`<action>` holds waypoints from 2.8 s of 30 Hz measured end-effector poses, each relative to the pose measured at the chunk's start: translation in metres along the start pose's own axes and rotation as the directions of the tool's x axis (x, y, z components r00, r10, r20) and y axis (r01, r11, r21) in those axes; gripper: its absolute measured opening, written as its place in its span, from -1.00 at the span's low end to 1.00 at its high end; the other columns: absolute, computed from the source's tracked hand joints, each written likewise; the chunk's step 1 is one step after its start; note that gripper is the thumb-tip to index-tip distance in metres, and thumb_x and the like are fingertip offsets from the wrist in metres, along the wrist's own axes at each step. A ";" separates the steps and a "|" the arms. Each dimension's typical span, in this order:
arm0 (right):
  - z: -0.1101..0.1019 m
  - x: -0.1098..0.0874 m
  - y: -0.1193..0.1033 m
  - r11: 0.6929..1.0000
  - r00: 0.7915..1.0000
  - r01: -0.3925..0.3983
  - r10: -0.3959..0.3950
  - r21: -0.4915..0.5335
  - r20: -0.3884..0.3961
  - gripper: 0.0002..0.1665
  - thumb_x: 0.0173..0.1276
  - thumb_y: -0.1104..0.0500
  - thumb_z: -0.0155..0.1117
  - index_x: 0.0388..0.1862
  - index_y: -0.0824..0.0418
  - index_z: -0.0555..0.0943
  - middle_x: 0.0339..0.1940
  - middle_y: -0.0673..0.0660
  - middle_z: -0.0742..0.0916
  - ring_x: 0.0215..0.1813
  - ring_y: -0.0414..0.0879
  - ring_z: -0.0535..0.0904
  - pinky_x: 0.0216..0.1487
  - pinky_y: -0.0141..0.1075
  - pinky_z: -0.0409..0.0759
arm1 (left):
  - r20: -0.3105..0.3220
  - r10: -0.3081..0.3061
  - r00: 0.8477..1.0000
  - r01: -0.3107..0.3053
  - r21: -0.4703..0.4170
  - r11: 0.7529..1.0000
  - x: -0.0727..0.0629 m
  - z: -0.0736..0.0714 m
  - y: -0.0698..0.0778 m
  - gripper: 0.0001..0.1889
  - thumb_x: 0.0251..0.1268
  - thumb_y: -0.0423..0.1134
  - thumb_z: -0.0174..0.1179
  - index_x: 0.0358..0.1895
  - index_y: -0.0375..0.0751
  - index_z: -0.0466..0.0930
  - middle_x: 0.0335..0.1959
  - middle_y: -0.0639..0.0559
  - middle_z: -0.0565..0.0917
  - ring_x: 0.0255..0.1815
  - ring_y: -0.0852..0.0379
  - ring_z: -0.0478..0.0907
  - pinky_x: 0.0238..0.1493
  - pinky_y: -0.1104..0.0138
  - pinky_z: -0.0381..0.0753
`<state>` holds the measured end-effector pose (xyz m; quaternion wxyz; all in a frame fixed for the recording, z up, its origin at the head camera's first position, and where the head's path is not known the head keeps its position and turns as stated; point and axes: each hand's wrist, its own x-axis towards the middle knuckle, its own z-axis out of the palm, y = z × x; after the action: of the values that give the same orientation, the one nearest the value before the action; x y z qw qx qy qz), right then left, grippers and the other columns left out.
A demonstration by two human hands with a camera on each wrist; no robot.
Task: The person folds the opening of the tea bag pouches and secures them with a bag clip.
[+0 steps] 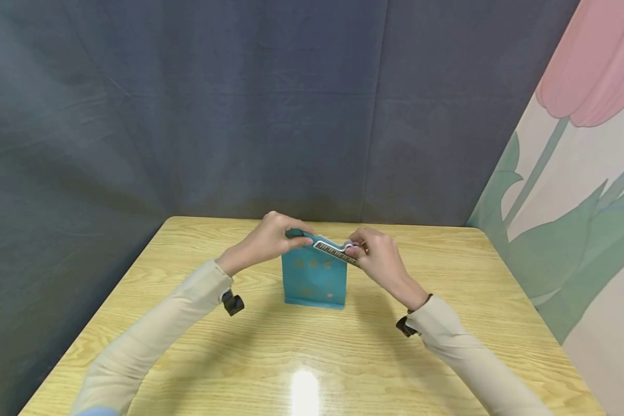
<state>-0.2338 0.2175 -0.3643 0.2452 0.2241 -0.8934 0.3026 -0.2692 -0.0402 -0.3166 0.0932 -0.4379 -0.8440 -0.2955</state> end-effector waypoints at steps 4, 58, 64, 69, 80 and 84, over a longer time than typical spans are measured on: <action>-0.001 0.000 0.001 1.000 0.999 0.004 -0.004 0.019 0.042 -0.78 0.19 0.34 0.48 -0.17 0.30 0.71 -0.32 0.13 0.74 -0.41 -0.06 0.66 -0.40 -0.17 0.56 | -0.019 -0.006 1.000 0.005 -0.039 0.999 -0.004 -0.003 -0.001 -0.79 0.32 -0.22 0.34 -0.05 -0.17 0.77 -0.31 0.05 0.78 -0.78 0.29 0.40 -0.59 0.43 0.24; 0.000 0.006 -0.009 0.999 0.997 0.044 -0.044 0.004 -0.064 -0.89 0.17 0.40 0.48 -0.32 0.28 0.74 -0.43 0.07 0.71 -0.52 -0.18 0.47 -0.49 -0.29 0.40 | -0.012 -0.058 0.998 0.058 0.048 0.997 -0.011 -0.005 -0.009 -0.79 0.32 -0.17 0.33 -0.10 -0.19 0.77 -0.61 0.12 0.63 -0.76 0.33 0.28 -0.58 0.44 0.25; 0.000 0.005 -0.008 0.999 0.996 0.039 -0.038 0.008 -0.078 -0.89 0.17 0.43 0.46 -0.36 0.28 0.73 -0.46 0.06 0.70 -0.55 -0.20 0.43 -0.52 -0.32 0.37 | 0.009 -0.051 0.999 0.051 0.083 0.995 -0.012 -0.003 -0.014 -0.80 0.33 -0.17 0.32 -0.15 -0.21 0.78 -0.86 0.19 0.32 -0.83 0.32 0.06 -0.63 0.44 0.08; 0.002 0.006 -0.009 1.000 0.994 0.031 -0.031 0.002 -0.101 -0.90 0.17 0.42 0.46 -0.38 0.26 0.74 -0.49 0.04 0.70 -0.59 -0.23 0.40 -0.54 -0.33 0.33 | -0.003 -0.036 0.999 0.036 0.085 0.996 -0.011 -0.002 -0.014 -0.76 0.30 -0.18 0.34 -0.09 -0.24 0.78 -0.75 0.10 0.58 -0.87 0.32 0.17 -0.66 0.46 0.12; 0.004 0.012 -0.017 1.000 0.990 0.028 -0.028 0.000 -0.136 -0.92 0.18 0.39 0.47 -0.39 0.24 0.75 -0.49 0.03 0.70 -0.56 -0.19 0.45 -0.46 -0.24 0.32 | 0.000 -0.012 1.000 0.012 0.090 0.996 -0.010 -0.005 -0.011 -0.78 0.30 -0.20 0.33 -0.11 -0.26 0.78 -0.57 0.01 0.71 -0.86 0.30 0.28 -0.63 0.46 0.22; 0.004 0.012 -0.020 1.000 0.990 0.024 -0.022 0.008 -0.141 -0.92 0.17 0.39 0.48 -0.39 0.24 0.75 -0.49 0.05 0.70 -0.55 -0.17 0.47 -0.46 -0.24 0.34 | -0.002 -0.013 1.000 0.014 0.090 0.996 -0.010 -0.005 -0.011 -0.78 0.29 -0.21 0.33 -0.11 -0.27 0.78 -0.53 -0.01 0.73 -0.85 0.31 0.31 -0.62 0.47 0.26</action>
<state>-0.2338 0.1980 -0.3514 0.3101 0.2136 -0.8698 0.3189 -0.2721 -0.0547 -0.3209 0.1117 -0.4272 -0.8593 -0.2581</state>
